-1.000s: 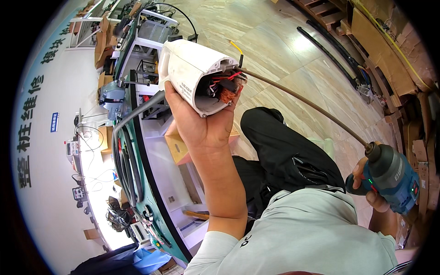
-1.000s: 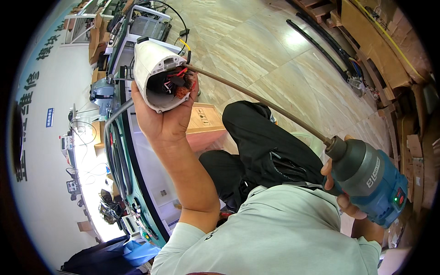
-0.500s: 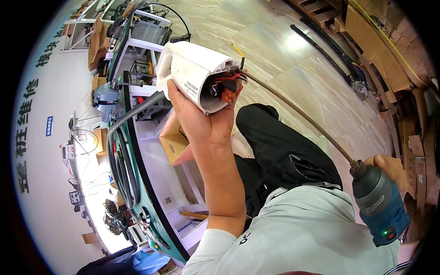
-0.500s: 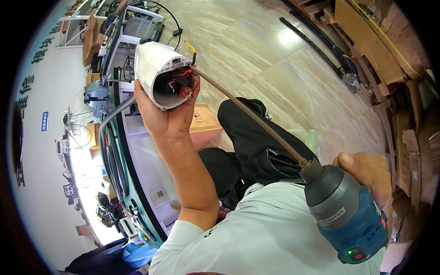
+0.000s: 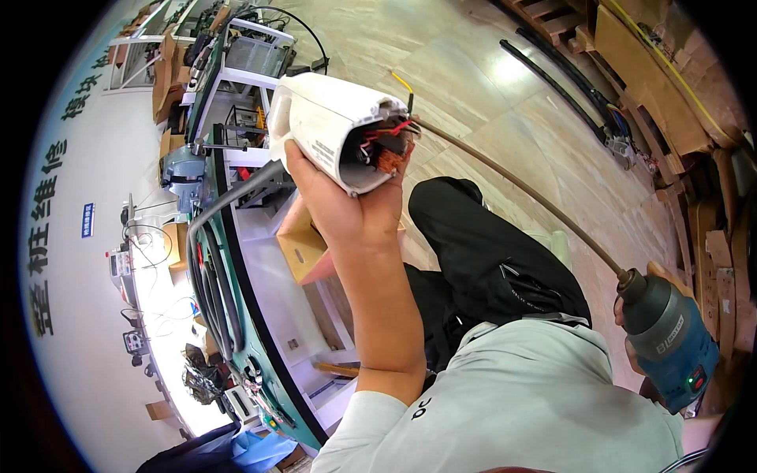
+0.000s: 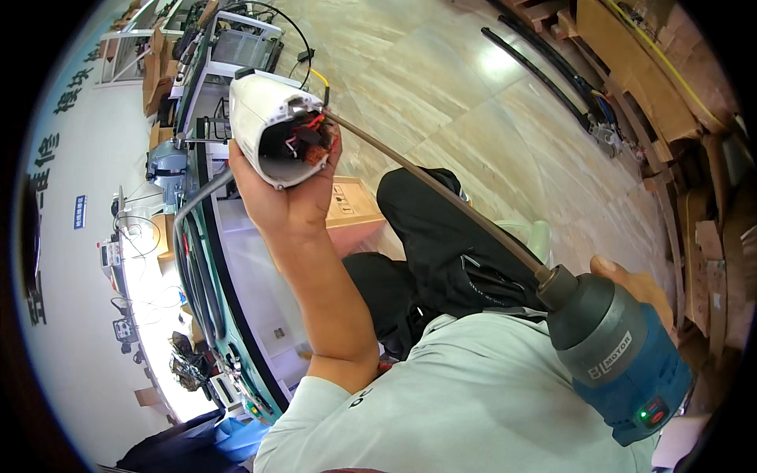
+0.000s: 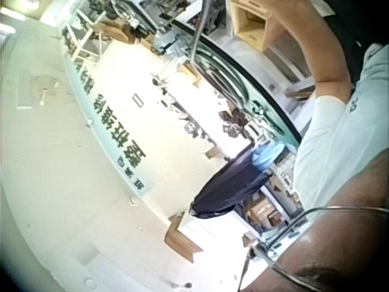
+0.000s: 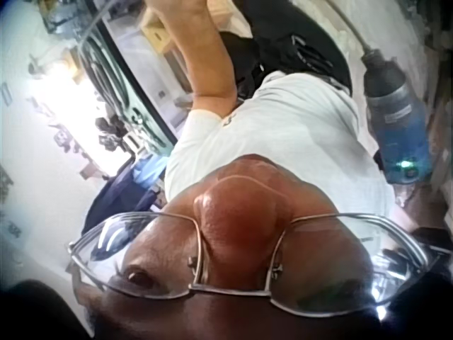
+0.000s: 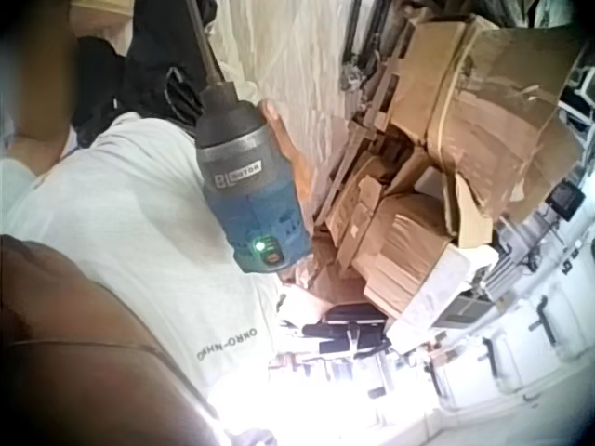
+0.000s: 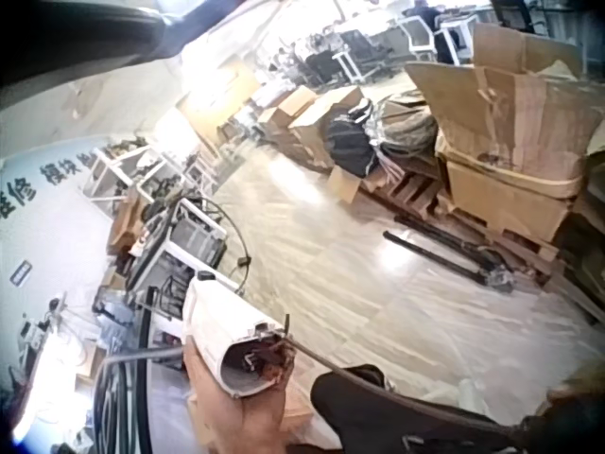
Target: The person disassembles a white EV charger plug by removing screws from the housing and handle using a manual hex key and a power drill, then separating the two halves of the casing to reveal internal wiring.
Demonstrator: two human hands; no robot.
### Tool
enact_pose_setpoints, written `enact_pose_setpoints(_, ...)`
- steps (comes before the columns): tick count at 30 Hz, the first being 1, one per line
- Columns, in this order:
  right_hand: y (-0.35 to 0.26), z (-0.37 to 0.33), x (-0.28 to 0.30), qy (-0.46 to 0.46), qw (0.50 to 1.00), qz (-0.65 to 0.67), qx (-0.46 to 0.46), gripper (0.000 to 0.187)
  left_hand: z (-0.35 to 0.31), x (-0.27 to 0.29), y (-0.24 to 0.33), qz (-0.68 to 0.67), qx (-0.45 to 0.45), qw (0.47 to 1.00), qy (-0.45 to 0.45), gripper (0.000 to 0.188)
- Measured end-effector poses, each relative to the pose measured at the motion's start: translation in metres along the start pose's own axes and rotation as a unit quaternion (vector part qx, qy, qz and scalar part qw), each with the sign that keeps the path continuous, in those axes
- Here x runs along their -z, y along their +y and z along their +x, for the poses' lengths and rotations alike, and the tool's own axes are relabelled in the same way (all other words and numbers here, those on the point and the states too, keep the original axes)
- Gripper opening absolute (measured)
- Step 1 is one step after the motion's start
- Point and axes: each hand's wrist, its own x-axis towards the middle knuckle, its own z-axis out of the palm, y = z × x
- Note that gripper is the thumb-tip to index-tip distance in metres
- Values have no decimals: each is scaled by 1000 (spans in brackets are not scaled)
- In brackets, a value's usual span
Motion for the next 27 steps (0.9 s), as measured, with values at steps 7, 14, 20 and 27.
enact_pose_setpoints(7,-4,-6,-6,128,949,-269,102,56,10,2,2,3,36,999,-19,54)
enact_pose_setpoints(14,1,-21,-18,-41,891,-270,364,35,13,0,-8,0,40,999,19,50)
enact_pose_setpoints(20,4,3,4,-115,842,-189,492,51,19,5,-22,6,42,999,12,51)
enact_pose_setpoints(27,3,43,-7,-68,876,-213,427,52,23,37,-56,13,42,999,-25,57)
